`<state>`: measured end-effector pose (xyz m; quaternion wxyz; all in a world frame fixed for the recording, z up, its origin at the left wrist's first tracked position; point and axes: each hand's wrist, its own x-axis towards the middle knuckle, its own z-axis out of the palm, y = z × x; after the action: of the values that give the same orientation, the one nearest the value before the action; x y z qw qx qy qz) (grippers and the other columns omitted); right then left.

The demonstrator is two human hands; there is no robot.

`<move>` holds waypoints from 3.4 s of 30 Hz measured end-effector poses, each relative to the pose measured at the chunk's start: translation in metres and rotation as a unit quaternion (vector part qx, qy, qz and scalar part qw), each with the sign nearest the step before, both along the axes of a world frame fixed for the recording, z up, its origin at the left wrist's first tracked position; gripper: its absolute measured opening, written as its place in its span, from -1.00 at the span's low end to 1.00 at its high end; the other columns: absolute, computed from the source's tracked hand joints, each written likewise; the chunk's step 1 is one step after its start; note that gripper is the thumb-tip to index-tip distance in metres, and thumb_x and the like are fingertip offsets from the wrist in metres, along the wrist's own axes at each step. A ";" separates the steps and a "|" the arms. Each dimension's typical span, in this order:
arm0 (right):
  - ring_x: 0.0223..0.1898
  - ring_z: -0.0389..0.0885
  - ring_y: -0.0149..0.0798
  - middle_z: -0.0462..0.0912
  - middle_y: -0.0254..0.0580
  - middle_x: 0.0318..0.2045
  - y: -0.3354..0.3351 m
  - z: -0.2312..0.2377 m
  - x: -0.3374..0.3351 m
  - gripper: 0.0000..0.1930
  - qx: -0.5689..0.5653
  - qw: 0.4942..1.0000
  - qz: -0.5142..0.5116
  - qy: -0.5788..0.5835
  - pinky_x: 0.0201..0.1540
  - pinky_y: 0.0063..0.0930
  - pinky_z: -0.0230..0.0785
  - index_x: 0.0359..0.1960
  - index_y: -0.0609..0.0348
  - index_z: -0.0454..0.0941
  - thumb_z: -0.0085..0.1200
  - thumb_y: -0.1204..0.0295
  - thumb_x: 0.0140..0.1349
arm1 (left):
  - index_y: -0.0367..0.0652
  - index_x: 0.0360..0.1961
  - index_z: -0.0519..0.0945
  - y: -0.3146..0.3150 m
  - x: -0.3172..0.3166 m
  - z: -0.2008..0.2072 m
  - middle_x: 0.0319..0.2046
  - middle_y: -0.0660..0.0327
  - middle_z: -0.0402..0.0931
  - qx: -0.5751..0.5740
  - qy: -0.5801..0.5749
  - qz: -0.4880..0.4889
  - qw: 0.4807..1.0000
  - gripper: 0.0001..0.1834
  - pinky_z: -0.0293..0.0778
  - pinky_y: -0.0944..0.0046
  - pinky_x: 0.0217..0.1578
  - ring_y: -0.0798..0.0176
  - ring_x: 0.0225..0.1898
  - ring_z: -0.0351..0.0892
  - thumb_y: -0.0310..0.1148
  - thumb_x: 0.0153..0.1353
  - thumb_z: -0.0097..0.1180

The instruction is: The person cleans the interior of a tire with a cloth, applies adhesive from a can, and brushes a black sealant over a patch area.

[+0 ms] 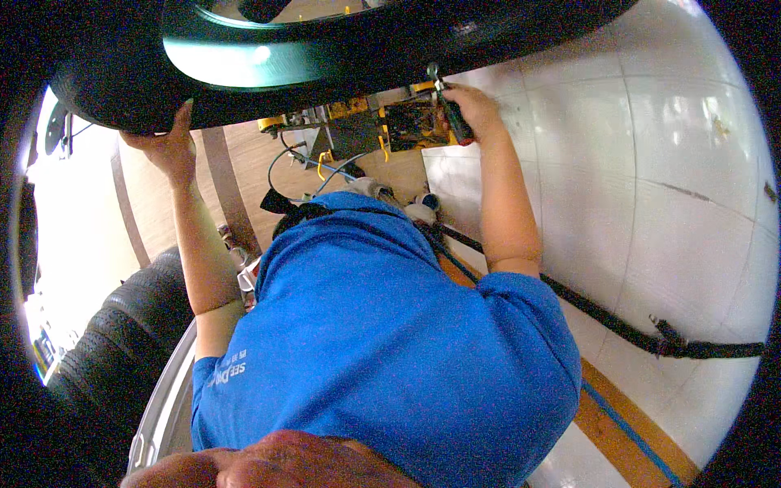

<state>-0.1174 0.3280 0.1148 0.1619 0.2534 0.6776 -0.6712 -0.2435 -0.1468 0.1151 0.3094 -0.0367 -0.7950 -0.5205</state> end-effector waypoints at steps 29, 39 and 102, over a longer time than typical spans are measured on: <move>-0.71 0.50 -0.31 0.56 -0.21 -0.56 0.059 -0.267 0.028 -0.76 0.377 0.916 -0.132 0.033 -0.71 -0.42 0.37 -0.18 0.23 0.51 0.11 0.38 0.16 | -0.23 0.25 0.23 -0.027 0.162 -0.160 0.12 -0.03 0.21 -0.030 -0.336 -0.020 0.941 -0.30 0.42 0.19 0.01 0.04 0.03 0.38 -0.35 0.12 0.26; -0.32 0.60 0.10 0.63 0.03 -0.40 0.029 -0.192 0.067 -0.78 0.603 0.786 0.132 -0.023 -0.20 -0.05 0.45 -0.31 0.17 0.57 0.02 0.29 0.16 | -0.14 0.17 0.39 -0.033 0.166 -0.195 0.10 0.02 0.37 -0.024 -0.452 -0.089 0.887 -0.43 0.44 0.21 -0.06 0.12 -0.02 0.46 -0.23 0.15 0.23; -0.18 0.63 -0.04 0.64 -0.03 -0.15 -0.236 -0.228 -0.282 -0.73 0.457 0.713 0.517 0.126 -0.14 -0.23 0.46 -0.23 0.17 0.66 -0.02 0.41 0.08 | -0.15 -0.06 0.56 0.076 -0.163 -0.177 -0.21 -0.03 0.57 -0.597 -0.480 -0.078 0.639 -0.36 0.34 0.07 -0.03 0.05 -0.17 0.53 0.18 0.32 -0.34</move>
<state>-0.3995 0.0921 -0.1136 0.2615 -0.1797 0.9411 -0.1171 -0.4063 -0.0707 -0.0617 -0.2463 -0.0202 -0.9638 0.1002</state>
